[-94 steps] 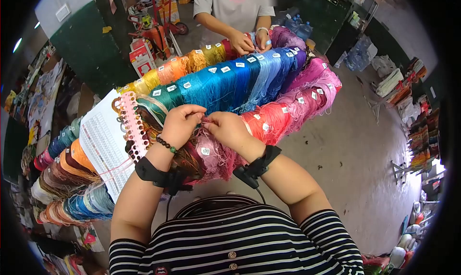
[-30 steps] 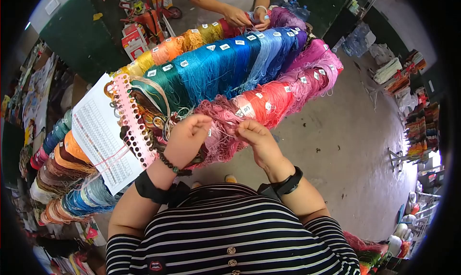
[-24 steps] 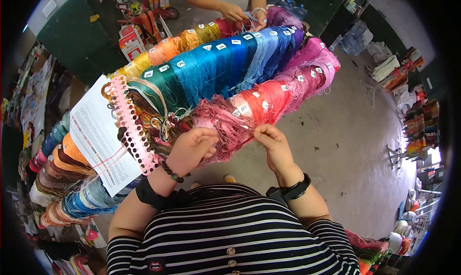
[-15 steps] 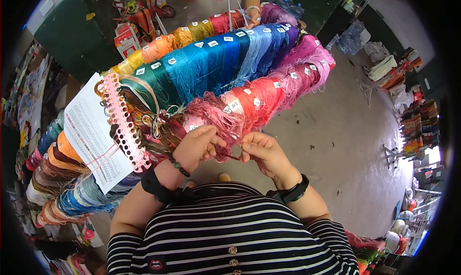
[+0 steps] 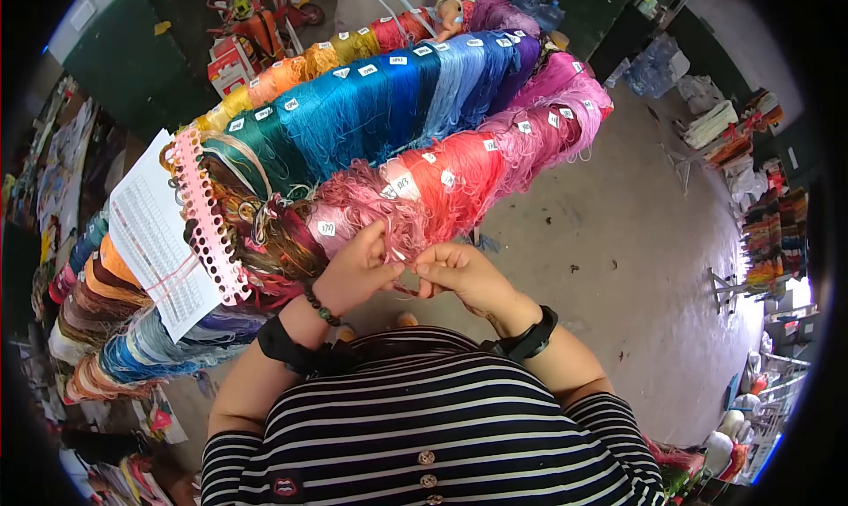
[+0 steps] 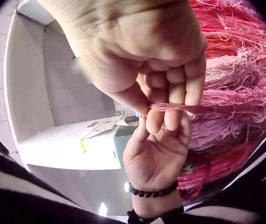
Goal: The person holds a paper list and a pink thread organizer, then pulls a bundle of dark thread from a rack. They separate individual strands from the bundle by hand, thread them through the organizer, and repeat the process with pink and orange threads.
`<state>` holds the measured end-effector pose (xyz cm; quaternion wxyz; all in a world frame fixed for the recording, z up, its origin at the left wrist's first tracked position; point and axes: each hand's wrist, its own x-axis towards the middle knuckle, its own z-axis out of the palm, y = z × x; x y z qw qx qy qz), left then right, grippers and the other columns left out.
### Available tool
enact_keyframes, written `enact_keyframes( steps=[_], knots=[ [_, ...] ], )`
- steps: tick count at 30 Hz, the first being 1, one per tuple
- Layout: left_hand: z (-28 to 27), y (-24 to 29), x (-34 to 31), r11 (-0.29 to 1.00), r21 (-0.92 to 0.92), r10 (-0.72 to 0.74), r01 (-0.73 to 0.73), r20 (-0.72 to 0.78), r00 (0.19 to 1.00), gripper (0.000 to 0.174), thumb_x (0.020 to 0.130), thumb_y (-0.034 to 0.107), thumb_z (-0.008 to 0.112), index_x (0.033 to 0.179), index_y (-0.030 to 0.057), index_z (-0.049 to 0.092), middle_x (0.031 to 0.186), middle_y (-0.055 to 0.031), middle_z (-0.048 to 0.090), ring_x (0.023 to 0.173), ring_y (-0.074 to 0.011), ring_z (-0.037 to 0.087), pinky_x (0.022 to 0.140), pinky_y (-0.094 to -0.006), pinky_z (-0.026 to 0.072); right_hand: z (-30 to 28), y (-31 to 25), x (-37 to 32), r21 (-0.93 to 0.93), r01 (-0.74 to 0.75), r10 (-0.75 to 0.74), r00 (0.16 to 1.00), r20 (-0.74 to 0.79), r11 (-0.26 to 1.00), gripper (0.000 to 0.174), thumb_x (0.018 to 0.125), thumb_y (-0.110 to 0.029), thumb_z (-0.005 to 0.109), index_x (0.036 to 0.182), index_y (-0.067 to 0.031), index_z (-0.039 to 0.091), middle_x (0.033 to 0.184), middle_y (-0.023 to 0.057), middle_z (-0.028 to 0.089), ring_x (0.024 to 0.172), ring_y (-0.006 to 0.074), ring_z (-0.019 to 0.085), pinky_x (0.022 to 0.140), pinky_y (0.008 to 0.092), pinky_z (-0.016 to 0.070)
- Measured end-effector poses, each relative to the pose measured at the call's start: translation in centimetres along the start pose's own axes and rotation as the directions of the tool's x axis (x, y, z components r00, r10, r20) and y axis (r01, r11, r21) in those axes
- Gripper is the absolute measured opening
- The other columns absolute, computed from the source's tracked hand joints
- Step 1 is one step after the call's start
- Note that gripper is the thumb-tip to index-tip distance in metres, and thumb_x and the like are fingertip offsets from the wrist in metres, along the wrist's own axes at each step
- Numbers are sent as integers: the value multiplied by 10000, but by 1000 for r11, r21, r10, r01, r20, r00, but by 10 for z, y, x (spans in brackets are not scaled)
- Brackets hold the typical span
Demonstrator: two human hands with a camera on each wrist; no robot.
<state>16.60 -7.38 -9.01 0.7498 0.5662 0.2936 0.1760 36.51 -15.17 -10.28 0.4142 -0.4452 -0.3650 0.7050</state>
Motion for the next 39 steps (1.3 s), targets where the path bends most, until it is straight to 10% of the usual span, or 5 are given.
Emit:
enact_keyframes(
  steps=[4, 28, 32, 35, 39],
  knots=[
    [-16, -20, -5, 975, 198, -89, 98, -57, 994, 462, 922, 95, 562, 1362, 40, 431, 846, 8, 634, 668, -43, 525, 601, -187, 437, -9, 3, 0, -9, 47, -46, 998, 35, 999, 99, 936, -116, 543, 928, -35, 598, 702, 0, 567, 655, 79, 534, 642, 217, 448],
    [-22, -23, -14, 993, 31, -108, 116, -204, 973, 148, 948, 162, 542, 961, 38, 622, 886, -22, 638, 723, -54, 547, 637, -196, 439, -35, 5, 3, 177, -20, 12, 999, 43, 984, 130, 960, -175, 509, 912, -77, 579, 643, -28, 491, 595, 84, 490, 632, 227, 454],
    [-15, -17, -8, 928, 310, 342, -208, -483, 806, 266, 811, 58, 689, 1058, 17, 600, 1031, -70, 635, 777, -130, 606, 709, -252, 506, -33, -11, 7, 245, -30, 5, 995, 101, 969, 126, 961, -180, 512, 923, -75, 573, 651, -24, 490, 590, 93, 487, 629, 231, 459],
    [10, 24, -11, 526, 833, 572, -171, -198, 796, 287, 748, 53, 726, 1017, 43, 626, 1026, -75, 599, 832, -157, 599, 710, -268, 488, -28, -21, 15, 197, -23, -8, 988, 155, 980, 133, 960, -190, 518, 935, -71, 572, 653, -13, 509, 594, 100, 518, 620, 226, 459],
    [18, 19, 9, 326, 885, 722, -333, -6, 691, 318, 717, 64, 735, 1021, 58, 639, 1005, -124, 577, 867, -255, 596, 731, -334, 493, -15, -35, 17, 111, -22, 2, 985, 172, 994, 137, 960, -191, 519, 945, -69, 578, 669, -2, 546, 605, 102, 559, 588, 214, 451]
  ],
)
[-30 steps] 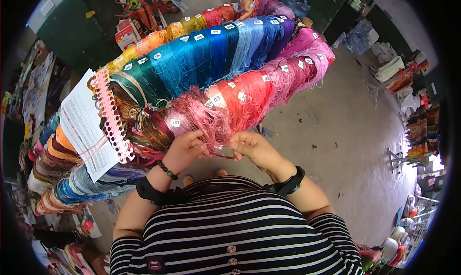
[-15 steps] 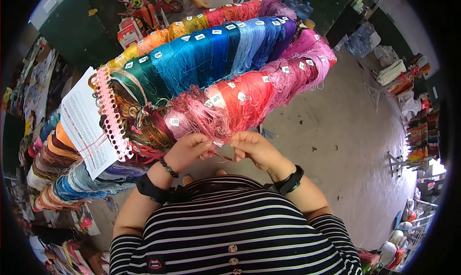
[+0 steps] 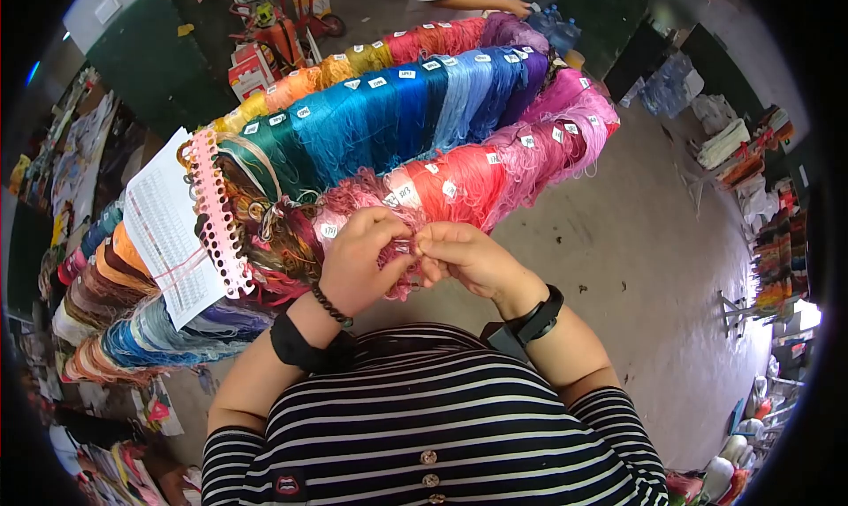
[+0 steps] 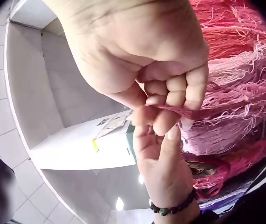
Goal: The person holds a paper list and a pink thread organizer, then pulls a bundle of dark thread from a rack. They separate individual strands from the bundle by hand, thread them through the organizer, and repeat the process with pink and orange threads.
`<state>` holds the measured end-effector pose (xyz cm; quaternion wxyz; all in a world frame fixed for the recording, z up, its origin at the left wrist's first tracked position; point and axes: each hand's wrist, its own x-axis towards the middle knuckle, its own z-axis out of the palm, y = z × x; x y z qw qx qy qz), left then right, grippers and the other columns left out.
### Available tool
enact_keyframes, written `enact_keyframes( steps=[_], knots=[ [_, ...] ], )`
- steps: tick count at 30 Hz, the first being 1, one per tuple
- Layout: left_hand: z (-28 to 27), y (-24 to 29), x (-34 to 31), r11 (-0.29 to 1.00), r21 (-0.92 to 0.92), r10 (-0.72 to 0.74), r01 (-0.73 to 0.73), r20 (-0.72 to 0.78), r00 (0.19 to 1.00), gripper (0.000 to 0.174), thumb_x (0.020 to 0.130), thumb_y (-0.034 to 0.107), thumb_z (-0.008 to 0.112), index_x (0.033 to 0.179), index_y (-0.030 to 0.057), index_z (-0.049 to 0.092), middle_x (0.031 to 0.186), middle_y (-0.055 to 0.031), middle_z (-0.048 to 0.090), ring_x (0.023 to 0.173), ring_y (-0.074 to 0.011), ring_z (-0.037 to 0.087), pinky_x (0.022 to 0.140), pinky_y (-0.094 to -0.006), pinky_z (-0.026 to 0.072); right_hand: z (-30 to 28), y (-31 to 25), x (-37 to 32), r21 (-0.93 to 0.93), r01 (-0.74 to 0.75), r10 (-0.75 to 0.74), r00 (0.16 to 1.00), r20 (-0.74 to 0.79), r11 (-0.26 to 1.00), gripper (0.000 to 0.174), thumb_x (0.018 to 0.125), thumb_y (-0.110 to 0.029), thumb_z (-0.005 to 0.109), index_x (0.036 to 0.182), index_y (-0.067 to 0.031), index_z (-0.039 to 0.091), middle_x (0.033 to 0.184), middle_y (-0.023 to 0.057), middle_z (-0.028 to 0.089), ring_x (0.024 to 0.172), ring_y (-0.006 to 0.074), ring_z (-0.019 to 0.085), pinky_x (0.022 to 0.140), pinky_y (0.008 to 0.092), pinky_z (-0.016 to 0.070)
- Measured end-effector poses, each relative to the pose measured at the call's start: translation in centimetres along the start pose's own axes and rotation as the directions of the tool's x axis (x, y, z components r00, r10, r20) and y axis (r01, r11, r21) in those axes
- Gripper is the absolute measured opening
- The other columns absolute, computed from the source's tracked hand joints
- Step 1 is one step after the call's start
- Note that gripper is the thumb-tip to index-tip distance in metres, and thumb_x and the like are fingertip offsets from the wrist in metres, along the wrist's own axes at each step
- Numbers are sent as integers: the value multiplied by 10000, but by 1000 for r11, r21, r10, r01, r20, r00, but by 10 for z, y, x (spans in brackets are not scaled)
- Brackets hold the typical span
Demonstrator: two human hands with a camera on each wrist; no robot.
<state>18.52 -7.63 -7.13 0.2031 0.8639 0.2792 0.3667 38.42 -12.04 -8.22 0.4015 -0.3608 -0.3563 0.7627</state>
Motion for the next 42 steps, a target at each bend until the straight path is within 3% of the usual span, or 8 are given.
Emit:
enact_keyframes(
  steps=[4, 5, 7, 10, 20, 26, 38, 42],
  knots=[
    [-2, -4, -4, 995, -70, -62, 65, 45, 997, 190, 846, 94, 637, 1028, 43, 658, 864, -97, 655, 780, -241, 633, 719, -328, 511, -7, 1, 6, 58, 38, -39, 999, 31, 998, 126, 950, -187, 547, 956, -65, 578, 704, 1, 567, 617, 87, 559, 602, 227, 459],
    [-3, -5, -7, 951, -217, -201, 218, 97, 975, 179, 873, 100, 614, 1033, 33, 657, 856, -87, 663, 760, -207, 633, 701, -308, 510, -7, 0, 7, 86, 46, -49, 998, 35, 995, 123, 945, -183, 562, 959, -61, 575, 719, 2, 571, 623, 81, 553, 620, 236, 469],
    [-4, -8, -15, 735, -456, -431, 502, 258, 865, 176, 926, 114, 569, 1043, 15, 655, 839, -68, 679, 721, -139, 632, 667, -268, 506, 0, -3, 6, -31, 69, -71, 996, -60, 997, 107, 923, -159, 596, 966, -64, 575, 712, -14, 567, 618, 63, 542, 595, 214, 446],
    [-5, -22, -20, 493, -595, -507, 634, 395, 766, 204, 957, 143, 542, 1034, -13, 647, 846, -49, 684, 718, -72, 616, 644, -216, 493, 5, 1, 10, -162, 114, -133, 985, -109, 980, 117, 892, -116, 635, 979, -65, 576, 712, -34, 563, 619, 40, 528, 569, 189, 415],
    [-7, -13, -23, 490, -592, -617, 641, 284, 734, 186, 951, 160, 554, 1022, 14, 644, 827, -53, 691, 662, -83, 628, 570, -197, 477, 18, 16, 20, -249, 253, -295, 944, -148, 935, 126, 892, -85, 627, 1008, -34, 620, 723, -64, 556, 615, 12, 477, 551, 171, 357],
    [-8, -16, -26, 480, -599, -601, 641, 308, 737, 196, 958, 185, 543, 1014, 24, 640, 836, -50, 696, 661, -73, 628, 559, -183, 462, 18, 19, 21, -488, 122, -218, 965, -145, 864, 102, 917, -116, 603, 948, -34, 655, 723, -65, 559, 617, 10, 459, 544, 179, 355],
    [-5, -16, -23, 568, -564, -586, 599, 234, 776, 198, 955, 183, 546, 1021, 12, 622, 847, -65, 705, 684, -78, 651, 558, -187, 460, 5, 32, 25, -293, 299, -362, 912, -192, 908, 152, 904, -63, 604, 1052, -35, 587, 753, -39, 562, 633, 37, 501, 584, 191, 398],
    [-3, -16, -22, 579, -573, -574, 581, 219, 789, 196, 953, 168, 552, 1024, -1, 621, 842, -77, 702, 695, -89, 656, 577, -199, 483, 11, 26, 22, -251, 316, -354, 927, -121, 915, 126, 903, -66, 610, 1023, -28, 596, 650, -92, 465, 556, 3, 382, 504, 184, 304]
  ],
)
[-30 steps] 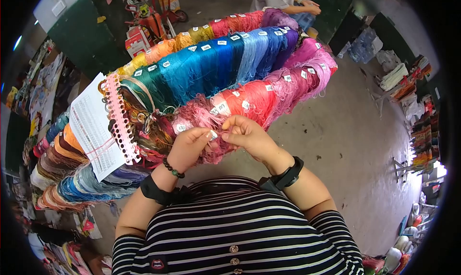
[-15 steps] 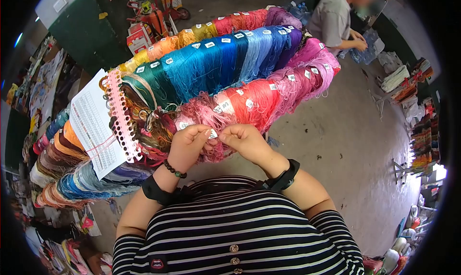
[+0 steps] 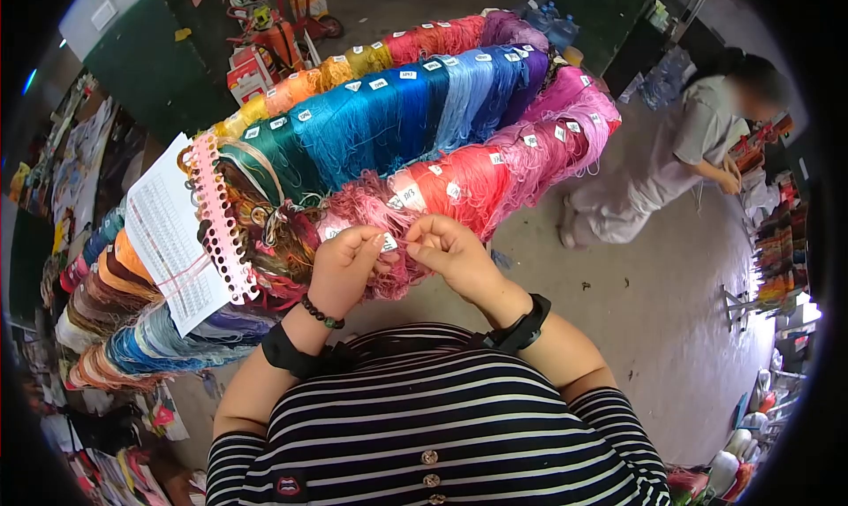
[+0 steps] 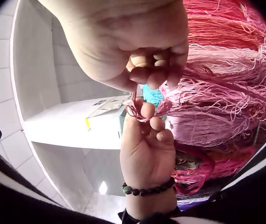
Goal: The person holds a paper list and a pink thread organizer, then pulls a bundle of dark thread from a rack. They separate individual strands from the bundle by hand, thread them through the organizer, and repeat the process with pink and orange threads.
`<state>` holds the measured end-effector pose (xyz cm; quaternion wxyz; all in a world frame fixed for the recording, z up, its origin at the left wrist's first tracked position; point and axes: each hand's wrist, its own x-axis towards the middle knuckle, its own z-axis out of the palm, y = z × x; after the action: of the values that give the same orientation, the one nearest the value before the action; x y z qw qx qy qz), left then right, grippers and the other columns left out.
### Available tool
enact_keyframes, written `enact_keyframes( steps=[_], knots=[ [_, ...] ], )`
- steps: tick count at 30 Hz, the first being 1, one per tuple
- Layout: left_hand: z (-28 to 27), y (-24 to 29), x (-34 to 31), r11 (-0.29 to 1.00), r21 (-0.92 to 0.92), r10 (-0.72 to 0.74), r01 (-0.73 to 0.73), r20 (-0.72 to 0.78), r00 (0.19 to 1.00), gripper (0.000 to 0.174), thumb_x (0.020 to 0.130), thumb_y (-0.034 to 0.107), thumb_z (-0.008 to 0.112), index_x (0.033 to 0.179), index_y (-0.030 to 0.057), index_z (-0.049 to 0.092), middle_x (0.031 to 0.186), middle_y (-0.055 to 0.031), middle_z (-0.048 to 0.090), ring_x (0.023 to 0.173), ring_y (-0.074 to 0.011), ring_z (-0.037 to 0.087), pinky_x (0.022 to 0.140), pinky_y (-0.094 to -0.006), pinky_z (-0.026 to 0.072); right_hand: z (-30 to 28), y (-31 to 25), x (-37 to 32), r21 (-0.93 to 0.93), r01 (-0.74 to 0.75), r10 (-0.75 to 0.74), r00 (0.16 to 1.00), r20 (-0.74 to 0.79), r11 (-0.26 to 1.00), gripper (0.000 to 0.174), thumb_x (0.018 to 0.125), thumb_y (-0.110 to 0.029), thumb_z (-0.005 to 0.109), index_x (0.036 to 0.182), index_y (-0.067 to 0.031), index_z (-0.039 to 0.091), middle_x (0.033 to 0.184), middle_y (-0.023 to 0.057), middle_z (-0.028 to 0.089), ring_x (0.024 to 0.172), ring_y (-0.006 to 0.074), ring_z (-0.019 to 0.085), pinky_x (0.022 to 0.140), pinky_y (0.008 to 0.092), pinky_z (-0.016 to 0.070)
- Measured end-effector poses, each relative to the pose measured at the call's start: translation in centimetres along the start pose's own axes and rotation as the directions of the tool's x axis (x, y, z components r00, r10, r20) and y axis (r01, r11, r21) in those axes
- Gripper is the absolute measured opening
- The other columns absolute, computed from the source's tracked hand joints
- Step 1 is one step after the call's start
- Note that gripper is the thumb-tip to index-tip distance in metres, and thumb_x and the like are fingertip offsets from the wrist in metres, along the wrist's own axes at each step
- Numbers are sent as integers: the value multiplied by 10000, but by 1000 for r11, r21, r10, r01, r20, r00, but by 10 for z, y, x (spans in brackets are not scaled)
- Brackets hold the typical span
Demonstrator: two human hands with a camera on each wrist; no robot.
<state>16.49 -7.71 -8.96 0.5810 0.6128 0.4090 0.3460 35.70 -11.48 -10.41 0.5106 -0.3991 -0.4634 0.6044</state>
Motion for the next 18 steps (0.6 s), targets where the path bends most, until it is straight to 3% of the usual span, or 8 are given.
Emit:
enact_keyframes(
  steps=[5, 10, 16, 18],
  knots=[
    [3, 4, -1, 996, 17, 84, -84, -9, 996, 184, 952, 140, 552, 1000, -19, 629, 818, -87, 690, 715, -106, 665, 634, -229, 540, 4, -7, -3, -120, -81, 78, 997, -29, 989, 83, 910, -87, 605, 965, -32, 633, 741, -53, 568, 635, 16, 477, 564, 183, 380],
    [6, 2, -2, 995, -48, 83, -86, -52, 995, 176, 955, 139, 548, 984, -12, 633, 813, -82, 685, 704, -109, 664, 615, -220, 538, 6, -7, -3, -159, -45, 46, 999, -1, 986, 84, 912, -106, 609, 909, -37, 656, 733, -67, 562, 630, 9, 451, 551, 180, 351],
    [-1, -5, 2, 985, -155, -74, 81, 46, 996, 169, 976, 147, 491, 1059, 28, 579, 847, -67, 676, 670, -85, 631, 581, -186, 489, 7, -9, -2, -143, -69, 70, 998, 3, 987, 81, 911, -106, 608, 907, -42, 657, 710, -75, 552, 625, 9, 454, 547, 177, 346],
    [-1, -1, 4, 972, -224, -84, 77, -24, 996, 153, 960, 118, 508, 1068, 28, 570, 894, -63, 669, 681, -62, 613, 589, -181, 478, 5, -6, -1, -130, -69, 67, 997, -24, 989, 82, 910, -107, 608, 915, -42, 658, 713, -74, 557, 624, 11, 462, 550, 178, 357]
  ],
)
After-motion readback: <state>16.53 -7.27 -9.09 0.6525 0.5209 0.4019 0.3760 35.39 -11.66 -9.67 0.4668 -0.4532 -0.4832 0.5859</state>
